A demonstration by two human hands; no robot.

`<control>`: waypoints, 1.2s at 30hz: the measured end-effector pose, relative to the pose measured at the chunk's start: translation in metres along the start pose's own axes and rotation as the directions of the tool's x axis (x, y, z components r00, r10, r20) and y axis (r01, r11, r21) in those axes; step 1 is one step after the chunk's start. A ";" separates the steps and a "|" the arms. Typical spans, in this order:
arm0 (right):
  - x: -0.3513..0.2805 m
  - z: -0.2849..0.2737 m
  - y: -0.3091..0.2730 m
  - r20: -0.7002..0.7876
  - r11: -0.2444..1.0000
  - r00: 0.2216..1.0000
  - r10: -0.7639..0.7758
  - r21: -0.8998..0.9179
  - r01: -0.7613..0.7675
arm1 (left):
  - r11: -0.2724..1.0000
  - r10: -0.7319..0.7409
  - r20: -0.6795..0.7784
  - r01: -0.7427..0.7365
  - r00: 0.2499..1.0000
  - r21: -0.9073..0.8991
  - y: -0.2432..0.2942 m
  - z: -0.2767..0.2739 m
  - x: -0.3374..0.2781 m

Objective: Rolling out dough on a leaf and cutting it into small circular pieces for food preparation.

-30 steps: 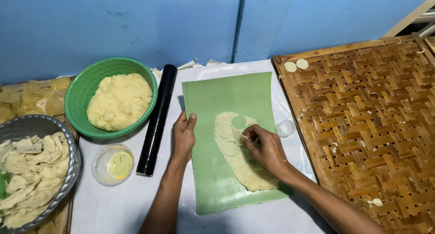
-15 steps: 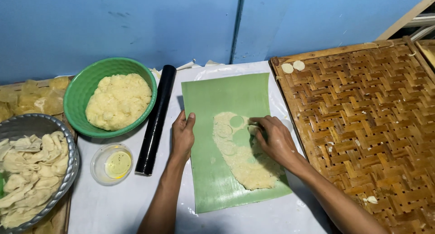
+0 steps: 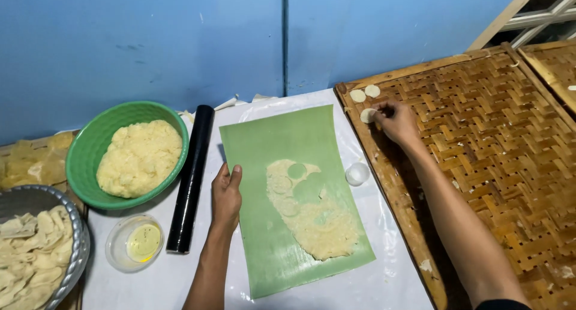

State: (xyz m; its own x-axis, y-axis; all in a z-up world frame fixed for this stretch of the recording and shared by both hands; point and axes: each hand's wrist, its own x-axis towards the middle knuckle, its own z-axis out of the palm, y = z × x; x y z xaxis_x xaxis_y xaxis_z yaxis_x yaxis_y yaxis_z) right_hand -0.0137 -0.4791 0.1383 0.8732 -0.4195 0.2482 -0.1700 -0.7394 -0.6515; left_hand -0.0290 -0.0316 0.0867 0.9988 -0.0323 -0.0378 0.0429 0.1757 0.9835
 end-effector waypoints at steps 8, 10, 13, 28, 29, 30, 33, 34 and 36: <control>0.071 0.022 0.054 -0.336 0.998 0.940 -0.057 -0.055 0.041 | 0.999 -0.034 0.002 0.034 0.999 -0.038 -0.008 -0.004 0.007; 0.074 0.024 0.053 -0.372 0.997 0.926 -0.071 -0.045 0.058 | 0.997 -0.037 0.003 0.037 0.999 -0.061 0.001 0.001 0.006; 0.072 0.022 0.045 -0.398 0.995 0.916 -0.055 -0.096 0.019 | 0.997 -0.035 0.009 0.036 0.999 -0.072 0.006 0.003 0.005; -0.035 0.015 -0.078 -0.306 0.872 0.817 -0.489 -0.150 0.466 | 0.994 0.061 -0.051 -0.066 0.997 -0.087 -0.019 -0.003 0.009; -0.058 0.026 -0.092 -0.212 0.833 0.807 -0.551 -0.086 0.547 | 0.991 0.073 -0.047 -0.078 0.996 -0.113 -0.021 -0.002 0.010; -0.083 0.035 -0.106 -0.126 0.789 0.782 -0.611 -0.014 0.614 | 0.987 0.086 -0.038 -0.090 0.996 -0.135 -0.021 -0.001 0.013; -0.148 0.054 -0.129 0.164 0.751 0.741 -0.651 -0.001 0.660 | 0.987 0.089 -0.024 -0.091 0.996 -0.134 -0.067 -0.015 0.032; -0.156 0.056 -0.137 0.166 0.749 0.738 -0.654 0.003 0.663 | 0.987 0.090 -0.029 -0.093 0.996 -0.134 -0.045 -0.009 0.022; -0.172 0.059 -0.153 0.233 0.739 0.735 -0.637 -0.088 0.668 | 0.988 0.090 -0.030 -0.093 0.996 -0.123 -0.001 0.003 0.003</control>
State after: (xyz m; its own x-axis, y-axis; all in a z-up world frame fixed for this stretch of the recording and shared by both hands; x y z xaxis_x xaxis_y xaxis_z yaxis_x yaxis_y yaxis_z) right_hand -0.1112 -0.2623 0.1533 0.8564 0.2856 0.4302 0.4177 -0.8730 -0.2519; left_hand -0.0259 -0.0353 0.0861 0.9989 0.0131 0.0452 -0.0470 0.2978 0.9535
